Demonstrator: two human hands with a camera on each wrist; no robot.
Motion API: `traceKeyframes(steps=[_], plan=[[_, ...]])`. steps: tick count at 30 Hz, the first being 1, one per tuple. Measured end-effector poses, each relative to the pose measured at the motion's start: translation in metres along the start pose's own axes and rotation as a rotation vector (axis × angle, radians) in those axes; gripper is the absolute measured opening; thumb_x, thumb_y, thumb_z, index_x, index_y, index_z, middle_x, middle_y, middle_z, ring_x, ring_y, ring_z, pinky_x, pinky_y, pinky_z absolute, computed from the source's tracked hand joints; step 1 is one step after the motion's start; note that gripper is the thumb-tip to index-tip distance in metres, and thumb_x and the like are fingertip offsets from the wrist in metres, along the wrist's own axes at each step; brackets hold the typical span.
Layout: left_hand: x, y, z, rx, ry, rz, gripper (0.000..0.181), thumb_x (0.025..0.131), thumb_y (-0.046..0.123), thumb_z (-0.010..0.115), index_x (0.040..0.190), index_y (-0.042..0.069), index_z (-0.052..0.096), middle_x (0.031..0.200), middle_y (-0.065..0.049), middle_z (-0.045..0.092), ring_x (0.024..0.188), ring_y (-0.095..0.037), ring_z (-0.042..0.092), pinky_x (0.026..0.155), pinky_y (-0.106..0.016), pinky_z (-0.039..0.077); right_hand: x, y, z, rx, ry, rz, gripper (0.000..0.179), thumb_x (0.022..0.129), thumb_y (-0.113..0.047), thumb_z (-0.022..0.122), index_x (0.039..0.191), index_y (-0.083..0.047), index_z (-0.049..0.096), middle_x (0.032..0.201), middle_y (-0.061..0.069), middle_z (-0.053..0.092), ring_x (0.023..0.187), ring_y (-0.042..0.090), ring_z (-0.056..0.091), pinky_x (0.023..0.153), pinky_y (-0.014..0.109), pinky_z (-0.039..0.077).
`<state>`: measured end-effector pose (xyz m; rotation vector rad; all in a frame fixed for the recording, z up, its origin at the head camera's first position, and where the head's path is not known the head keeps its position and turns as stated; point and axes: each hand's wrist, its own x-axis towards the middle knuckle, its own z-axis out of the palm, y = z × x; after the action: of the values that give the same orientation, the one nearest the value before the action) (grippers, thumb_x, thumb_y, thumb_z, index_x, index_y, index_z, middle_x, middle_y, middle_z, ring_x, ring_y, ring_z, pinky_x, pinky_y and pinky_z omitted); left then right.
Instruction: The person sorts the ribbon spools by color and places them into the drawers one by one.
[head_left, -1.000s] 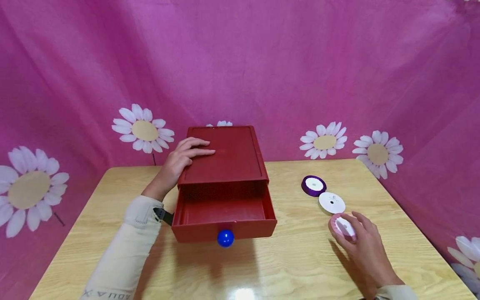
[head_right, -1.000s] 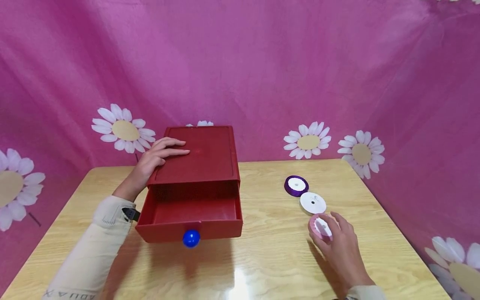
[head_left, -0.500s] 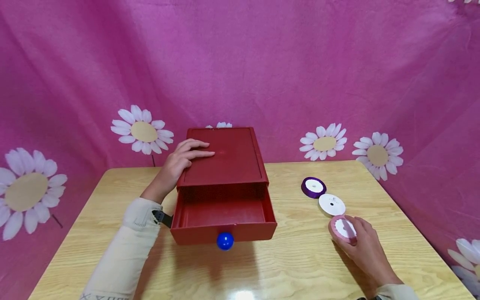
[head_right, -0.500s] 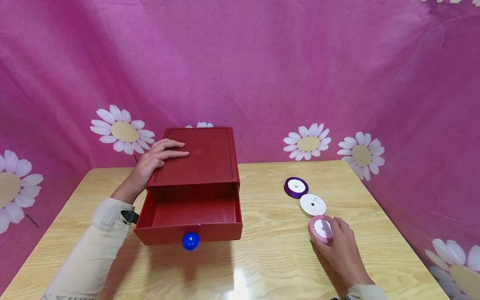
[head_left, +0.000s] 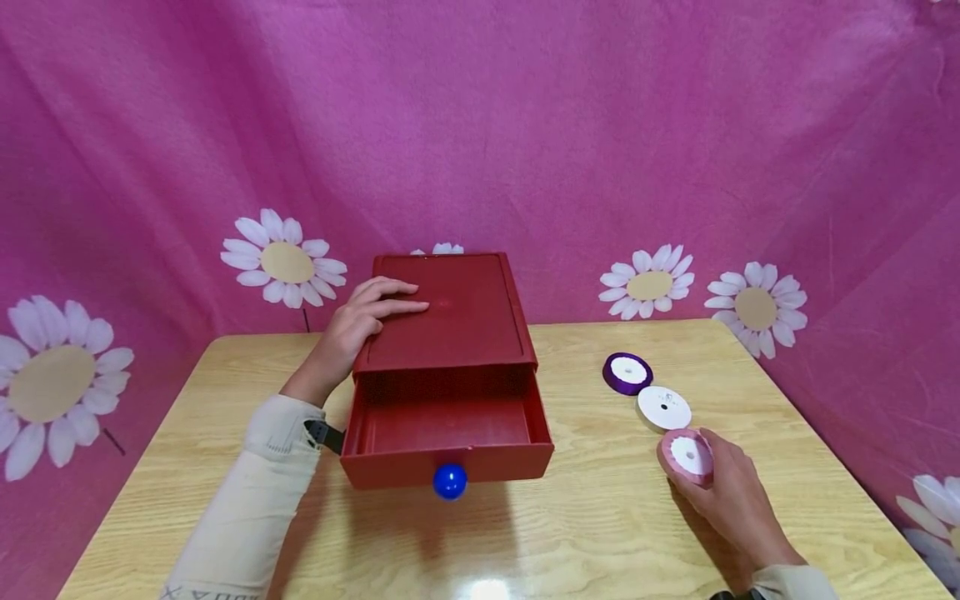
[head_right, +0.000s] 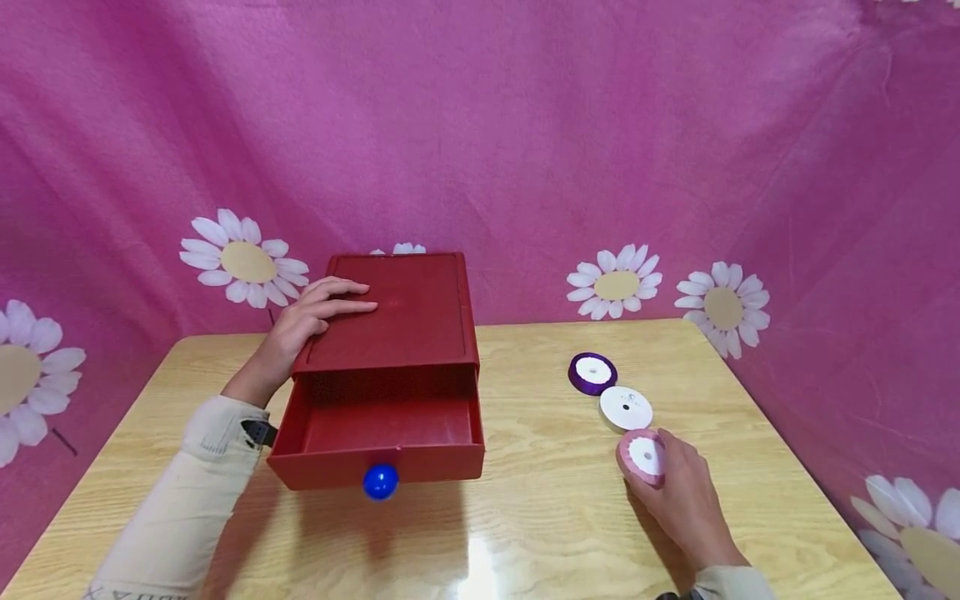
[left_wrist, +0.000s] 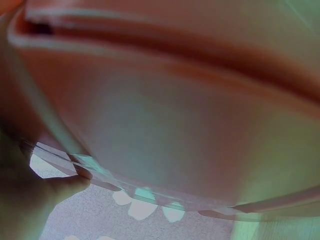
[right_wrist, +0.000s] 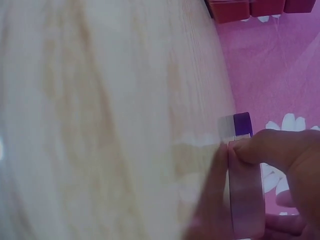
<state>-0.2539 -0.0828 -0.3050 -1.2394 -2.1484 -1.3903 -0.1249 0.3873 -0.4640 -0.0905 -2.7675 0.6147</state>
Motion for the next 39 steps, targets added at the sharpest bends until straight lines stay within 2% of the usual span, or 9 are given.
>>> traceKeyframes(steps=[8, 18, 25, 31, 35, 39], plan=[[0.0, -0.001, -0.001, 0.003, -0.007, 0.013, 0.05, 0.073, -0.014, 0.029, 0.11, -0.005, 0.062, 0.124, -0.022, 0.048, 0.121, -0.04, 0.032, 0.097, -0.048, 0.022, 0.0, -0.003, 0.0, -0.043, -0.027, 0.036, 0.082, 0.069, -0.032, 0.075, 0.124, 0.014, 0.036, 0.111, 0.032, 0.044, 0.098, 0.044, 0.041, 0.082, 0.057, 0.036], [-0.002, -0.002, -0.005, -0.038, 0.02, -0.008, 0.049, 0.076, -0.01, 0.028, 0.111, -0.005, 0.062, 0.124, -0.022, 0.047, 0.121, -0.039, 0.03, 0.099, -0.044, 0.019, 0.005, -0.007, 0.0, -0.03, 0.004, 0.0, 0.083, 0.067, -0.03, 0.074, 0.127, 0.014, 0.037, 0.109, 0.031, 0.04, 0.097, 0.045, 0.036, 0.074, 0.053, 0.036], [-0.009, -0.032, -0.006, -0.024, 0.02, -0.021, 0.053, 0.078, -0.004, 0.027, 0.115, 0.007, 0.063, 0.128, -0.013, 0.047, 0.124, -0.029, 0.031, 0.102, -0.036, 0.019, 0.006, -0.01, -0.001, -0.007, -0.038, 0.052, 0.084, 0.066, -0.033, 0.076, 0.125, 0.013, 0.038, 0.109, 0.03, 0.037, 0.097, 0.044, 0.033, 0.073, 0.05, 0.035], [-0.013, -0.04, -0.005, -0.007, 0.02, -0.004, 0.053, 0.077, -0.001, 0.03, 0.116, 0.013, 0.063, 0.129, -0.008, 0.048, 0.125, -0.025, 0.031, 0.101, -0.036, 0.02, 0.005, -0.012, 0.0, 0.01, -0.093, 0.126, 0.085, 0.065, -0.034, 0.076, 0.124, 0.013, 0.037, 0.111, 0.031, 0.033, 0.1, 0.044, 0.03, 0.073, 0.05, 0.035], [-0.014, -0.038, -0.007, 0.0, 0.025, -0.011, 0.052, 0.077, -0.003, 0.03, 0.115, 0.01, 0.064, 0.128, -0.01, 0.048, 0.124, -0.027, 0.032, 0.1, -0.036, 0.022, 0.006, -0.013, 0.001, 0.017, -0.076, 0.12, 0.084, 0.064, -0.034, 0.077, 0.123, 0.013, 0.04, 0.109, 0.03, 0.036, 0.098, 0.043, 0.032, 0.073, 0.049, 0.035], [-0.012, -0.026, -0.008, 0.003, 0.015, -0.016, 0.051, 0.077, -0.008, 0.029, 0.113, 0.004, 0.063, 0.126, -0.015, 0.048, 0.122, -0.032, 0.032, 0.098, -0.038, 0.023, 0.003, -0.014, 0.002, 0.027, -0.095, 0.118, 0.084, 0.063, -0.035, 0.077, 0.122, 0.013, 0.041, 0.108, 0.03, 0.036, 0.097, 0.043, 0.032, 0.073, 0.049, 0.035]])
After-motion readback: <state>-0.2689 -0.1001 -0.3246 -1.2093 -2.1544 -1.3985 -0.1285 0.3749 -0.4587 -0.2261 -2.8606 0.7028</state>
